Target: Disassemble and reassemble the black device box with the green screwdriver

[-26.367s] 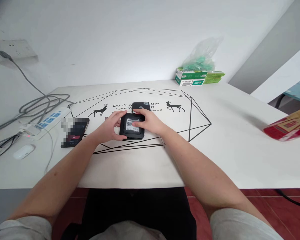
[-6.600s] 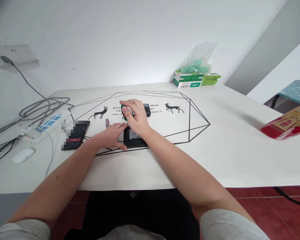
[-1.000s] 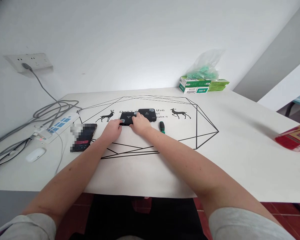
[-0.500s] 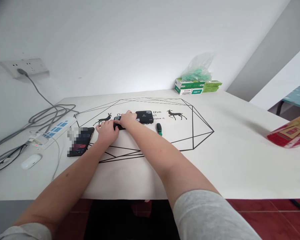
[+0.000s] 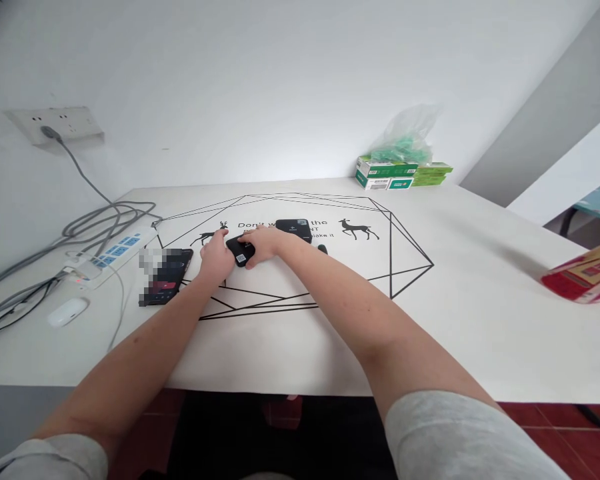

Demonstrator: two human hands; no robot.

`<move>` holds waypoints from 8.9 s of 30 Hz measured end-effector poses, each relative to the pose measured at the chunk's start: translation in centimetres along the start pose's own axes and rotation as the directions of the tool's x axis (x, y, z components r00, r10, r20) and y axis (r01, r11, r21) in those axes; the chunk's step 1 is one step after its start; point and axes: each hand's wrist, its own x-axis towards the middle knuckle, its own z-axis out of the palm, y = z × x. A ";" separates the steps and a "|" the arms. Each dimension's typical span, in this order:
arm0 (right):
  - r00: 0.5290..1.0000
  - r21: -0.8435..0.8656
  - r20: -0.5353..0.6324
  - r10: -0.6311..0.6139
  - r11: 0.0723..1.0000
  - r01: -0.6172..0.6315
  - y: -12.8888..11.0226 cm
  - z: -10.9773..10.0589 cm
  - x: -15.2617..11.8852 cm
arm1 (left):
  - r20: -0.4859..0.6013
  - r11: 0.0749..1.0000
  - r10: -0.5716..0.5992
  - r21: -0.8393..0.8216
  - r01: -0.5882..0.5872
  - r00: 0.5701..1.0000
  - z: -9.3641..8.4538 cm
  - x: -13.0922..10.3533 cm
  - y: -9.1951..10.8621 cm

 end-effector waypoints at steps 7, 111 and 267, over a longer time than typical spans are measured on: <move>0.958 -0.044 -0.165 0.236 0.968 -0.246 1.5 1.6 2.4 | 0.004 0.982 0.061 0.179 -0.061 0.998 0.6 -0.9 0.0; 0.453 0.556 -0.821 0.348 0.670 0.492 -0.9 3.3 -12.2 | 0.514 0.692 0.693 -0.276 -0.667 0.506 0.3 -4.8 2.0; 0.291 0.502 -0.862 0.416 0.782 0.370 -1.0 2.6 -12.5 | 0.229 0.816 0.572 -0.059 -0.575 0.788 0.6 -2.9 1.8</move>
